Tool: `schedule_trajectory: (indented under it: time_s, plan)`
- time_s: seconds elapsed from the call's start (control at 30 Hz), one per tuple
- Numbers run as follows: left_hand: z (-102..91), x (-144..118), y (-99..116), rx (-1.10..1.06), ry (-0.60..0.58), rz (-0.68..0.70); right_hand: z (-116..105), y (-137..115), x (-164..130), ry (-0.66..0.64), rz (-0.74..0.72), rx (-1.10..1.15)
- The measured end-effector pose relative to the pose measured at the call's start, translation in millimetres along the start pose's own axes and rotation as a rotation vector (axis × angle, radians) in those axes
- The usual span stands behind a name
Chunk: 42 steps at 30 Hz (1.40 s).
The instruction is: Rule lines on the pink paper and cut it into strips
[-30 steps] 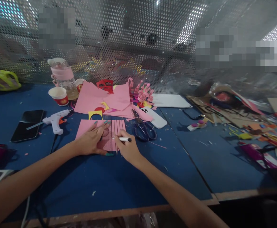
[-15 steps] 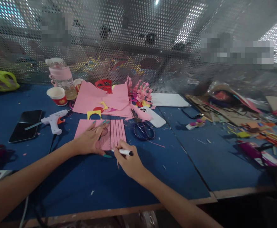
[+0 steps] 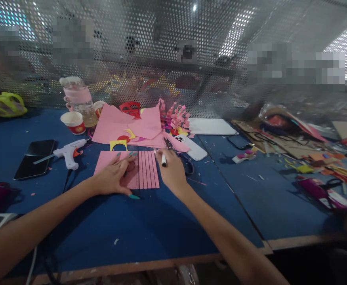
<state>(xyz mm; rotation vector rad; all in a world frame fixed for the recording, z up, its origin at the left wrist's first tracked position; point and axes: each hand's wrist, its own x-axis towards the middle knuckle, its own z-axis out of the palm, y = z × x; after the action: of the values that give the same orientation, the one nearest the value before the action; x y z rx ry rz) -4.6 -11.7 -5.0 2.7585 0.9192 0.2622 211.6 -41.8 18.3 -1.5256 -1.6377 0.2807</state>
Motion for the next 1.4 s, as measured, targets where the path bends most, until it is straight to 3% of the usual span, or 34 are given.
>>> schedule_trajectory:
  time_s: [0.07,0.13,0.37,0.63,0.87,1.07,1.4]
  plan:
    - [0.1,0,1,0.009,0.001,-0.017,8,11,16,0.019,0.009,-0.125]
    - [0.5,0,2,0.017,0.006,-0.018,15,19,22,0.001,0.024,-0.107]
    - [0.2,-1,2,0.020,0.010,-0.019,19,25,9,-0.059,0.101,0.310]
    - [1.7,-3,-1,0.010,0.028,0.007,19,25,6,-0.156,0.209,0.578]
    - [0.6,-3,-1,0.001,0.021,0.005,17,24,8,-0.132,0.188,0.496]
    - [-0.5,-3,0,-0.001,-0.001,-0.008,12,15,7,-0.164,0.023,0.345]
    - [-4.5,-3,1,0.010,-0.018,-0.001,7,17,13,-0.182,0.002,0.216]
